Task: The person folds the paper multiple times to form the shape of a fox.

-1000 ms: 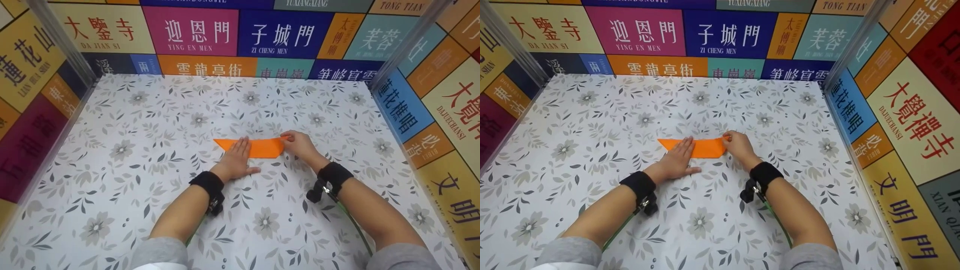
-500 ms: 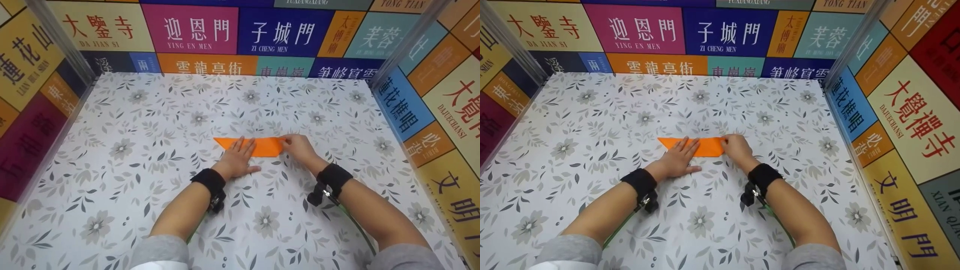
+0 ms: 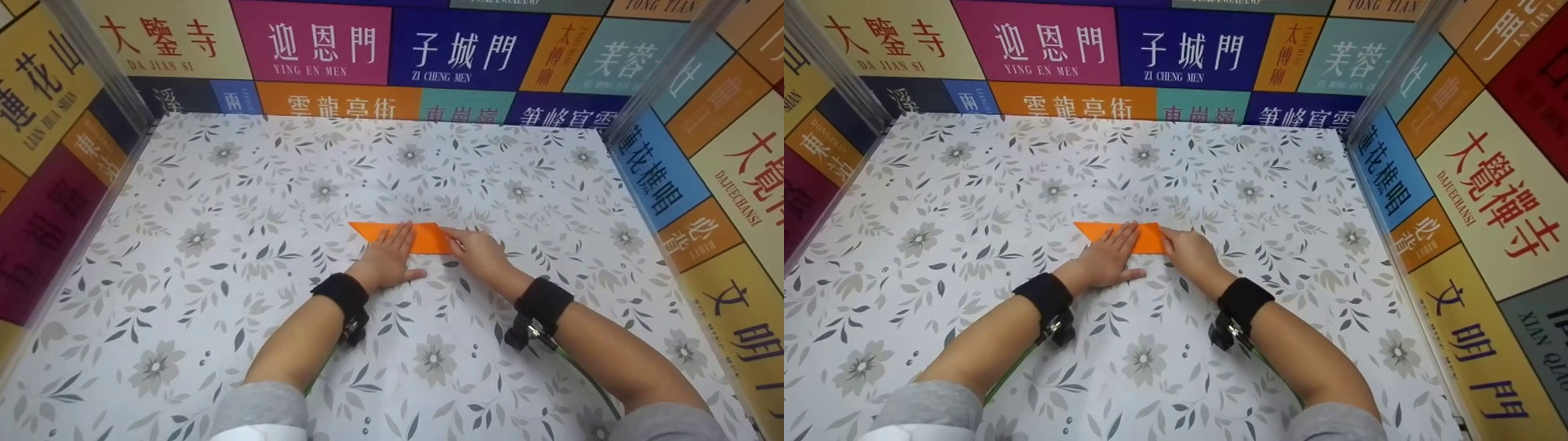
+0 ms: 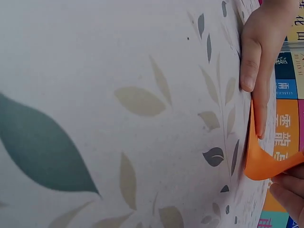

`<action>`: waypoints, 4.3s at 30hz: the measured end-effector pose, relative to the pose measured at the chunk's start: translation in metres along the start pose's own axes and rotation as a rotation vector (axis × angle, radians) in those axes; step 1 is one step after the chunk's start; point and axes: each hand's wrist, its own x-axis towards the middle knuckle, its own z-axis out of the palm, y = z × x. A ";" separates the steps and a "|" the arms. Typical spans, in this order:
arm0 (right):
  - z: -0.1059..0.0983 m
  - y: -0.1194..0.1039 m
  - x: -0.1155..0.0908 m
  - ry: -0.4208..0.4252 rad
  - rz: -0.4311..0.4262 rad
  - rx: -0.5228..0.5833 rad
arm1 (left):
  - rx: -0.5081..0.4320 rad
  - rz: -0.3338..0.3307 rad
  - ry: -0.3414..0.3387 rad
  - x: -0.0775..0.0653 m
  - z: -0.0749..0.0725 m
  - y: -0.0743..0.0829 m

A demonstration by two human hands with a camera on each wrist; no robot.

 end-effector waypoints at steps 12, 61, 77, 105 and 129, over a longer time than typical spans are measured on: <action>0.012 -0.011 -0.010 -0.009 -0.171 -0.034 | -0.005 -0.001 0.003 -0.006 -0.004 -0.003; 0.045 -0.012 -0.030 -0.027 -0.330 -0.230 | -0.129 0.080 0.012 -0.007 -0.014 -0.003; 0.045 -0.009 -0.038 -0.073 -0.362 -0.272 | -0.124 0.155 0.022 0.003 -0.008 -0.009; 0.003 0.016 -0.008 -0.250 -0.111 -0.004 | -0.028 0.105 -0.022 0.002 -0.010 -0.002; 0.017 0.022 -0.006 -0.484 -0.196 -0.015 | 0.011 0.107 -0.013 0.006 -0.006 -0.002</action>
